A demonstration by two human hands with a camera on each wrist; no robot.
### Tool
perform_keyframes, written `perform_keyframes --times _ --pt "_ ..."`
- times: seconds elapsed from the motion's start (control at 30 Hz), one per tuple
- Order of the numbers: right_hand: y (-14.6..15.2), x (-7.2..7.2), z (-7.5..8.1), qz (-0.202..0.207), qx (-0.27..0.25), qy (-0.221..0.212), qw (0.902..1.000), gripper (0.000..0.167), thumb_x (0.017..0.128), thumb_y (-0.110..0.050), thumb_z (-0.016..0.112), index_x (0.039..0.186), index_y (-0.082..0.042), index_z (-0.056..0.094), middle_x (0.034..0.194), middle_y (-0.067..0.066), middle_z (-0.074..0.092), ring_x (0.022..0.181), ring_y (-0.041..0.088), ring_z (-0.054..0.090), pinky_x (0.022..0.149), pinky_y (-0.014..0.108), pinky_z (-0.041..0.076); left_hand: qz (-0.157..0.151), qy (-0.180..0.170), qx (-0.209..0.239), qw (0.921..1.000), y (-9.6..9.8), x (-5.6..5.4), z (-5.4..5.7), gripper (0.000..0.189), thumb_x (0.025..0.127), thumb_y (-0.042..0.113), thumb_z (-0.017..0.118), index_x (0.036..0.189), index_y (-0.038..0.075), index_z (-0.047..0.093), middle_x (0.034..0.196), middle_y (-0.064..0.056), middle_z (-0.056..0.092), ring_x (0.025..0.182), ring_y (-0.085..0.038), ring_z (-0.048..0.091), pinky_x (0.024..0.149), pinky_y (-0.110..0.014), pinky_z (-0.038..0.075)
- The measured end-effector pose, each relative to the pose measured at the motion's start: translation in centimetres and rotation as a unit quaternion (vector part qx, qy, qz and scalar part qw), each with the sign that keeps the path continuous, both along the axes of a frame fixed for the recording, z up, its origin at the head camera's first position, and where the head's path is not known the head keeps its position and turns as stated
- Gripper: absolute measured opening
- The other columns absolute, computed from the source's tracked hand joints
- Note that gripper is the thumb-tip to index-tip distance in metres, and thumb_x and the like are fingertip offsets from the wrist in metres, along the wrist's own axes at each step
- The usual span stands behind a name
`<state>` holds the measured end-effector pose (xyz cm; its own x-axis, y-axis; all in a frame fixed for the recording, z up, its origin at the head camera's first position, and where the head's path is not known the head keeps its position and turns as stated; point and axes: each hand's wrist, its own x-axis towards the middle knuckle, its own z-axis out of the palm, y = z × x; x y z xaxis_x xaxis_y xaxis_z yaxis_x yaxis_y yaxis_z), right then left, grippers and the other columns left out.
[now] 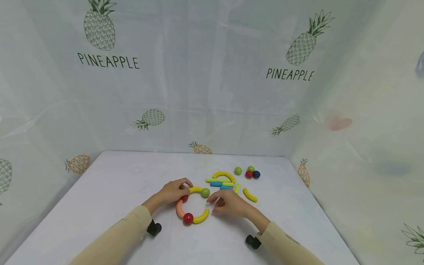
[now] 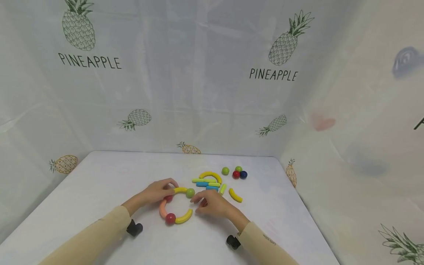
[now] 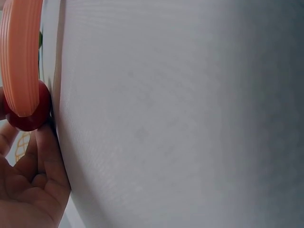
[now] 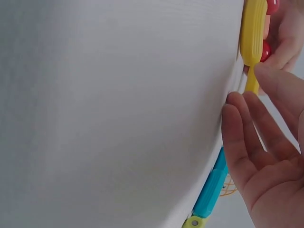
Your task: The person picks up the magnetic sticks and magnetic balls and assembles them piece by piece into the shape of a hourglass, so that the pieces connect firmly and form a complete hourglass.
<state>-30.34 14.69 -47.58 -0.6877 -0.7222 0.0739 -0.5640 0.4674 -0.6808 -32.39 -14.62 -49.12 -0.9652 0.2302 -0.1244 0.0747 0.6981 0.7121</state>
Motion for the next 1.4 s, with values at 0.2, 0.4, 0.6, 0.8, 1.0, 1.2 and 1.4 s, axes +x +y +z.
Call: perform_keyframes --times 0.2,0.4,0.6,0.8,1.0,1.2,1.4 --pt "-0.5 -0.2 -0.2 0.032 0.006 -0.018 0.9993 0.032 0.095 -0.009 0.081 0.125 -0.013 0.076 0.118 -0.001 0.077 0.09 0.006 0.069 0.087 0.024 0.06 0.0 -0.001 -0.002 1.0 0.1 0.1 0.1 0.018 0.101 0.027 0.069 0.119 0.028 0.07 0.1 0.0 0.068 0.088 -0.019 0.061 0.085 -0.039 0.055" --pt "-1.0 -0.8 -0.1 0.059 0.022 -0.036 0.9974 0.029 0.094 -0.008 0.082 0.122 -0.015 0.077 0.115 -0.004 0.077 0.089 0.006 0.069 0.087 0.023 0.059 0.001 -0.002 0.001 1.0 0.1 0.2 0.2 0.018 0.101 0.027 0.069 0.119 0.027 0.07 0.099 0.0 0.068 0.088 -0.019 0.061 0.084 -0.039 0.056" --pt "-1.2 -1.3 0.0 0.061 0.042 -0.06 0.9955 0.025 0.093 -0.01 0.083 0.117 -0.019 0.079 0.101 -0.01 0.076 0.084 0.004 0.066 0.083 0.021 0.057 -0.002 -0.006 0.006 1.0 0.2 0.2 0.4 0.018 0.101 0.026 0.069 0.119 0.026 0.07 0.098 0.0 0.068 0.086 -0.019 0.061 0.083 -0.037 0.055" --pt "-1.3 -1.7 -0.3 0.074 0.054 -0.046 0.9947 0.024 0.093 -0.014 0.083 0.116 -0.021 0.08 0.098 -0.011 0.072 0.082 0.0 0.063 0.08 0.02 0.057 -0.001 -0.006 0.005 1.0 0.2 0.2 0.4 0.018 0.101 0.026 0.069 0.119 0.026 0.07 0.097 0.0 0.068 0.086 -0.019 0.061 0.082 -0.036 0.056" --pt "-1.4 -2.0 -0.3 0.081 0.069 -0.041 0.9935 0.02 0.092 -0.018 0.084 0.111 -0.023 0.081 0.095 -0.014 0.069 0.081 -0.001 0.061 0.077 0.019 0.056 -0.002 -0.006 0.005 1.0 0.1 0.2 0.4 0.018 0.101 0.026 0.069 0.119 0.025 0.07 0.097 0.0 0.067 0.086 -0.019 0.06 0.082 -0.036 0.055" --pt "-1.2 -2.2 -0.1 0.071 0.074 -0.077 0.9918 0.017 0.096 -0.02 0.081 0.111 -0.026 0.078 0.093 -0.015 0.071 0.083 0.001 0.061 0.081 0.02 0.054 -0.002 -0.009 0.01 0.9999 -0.1 0.2 0.2 0.019 0.1 0.026 0.069 0.119 0.026 0.07 0.099 0.0 0.068 0.087 -0.019 0.061 0.083 -0.037 0.054" --pt "-0.9 -2.1 0.4 0.067 0.056 -0.124 0.9885 0.017 0.099 -0.016 0.077 0.115 -0.02 0.077 0.095 -0.012 0.073 0.087 0.006 0.062 0.084 0.021 0.053 -0.007 -0.008 0.017 0.9998 -0.2 0.0 0.2 0.019 0.1 0.026 0.069 0.119 0.026 0.07 0.099 0.0 0.068 0.088 -0.019 0.061 0.082 -0.036 0.055"
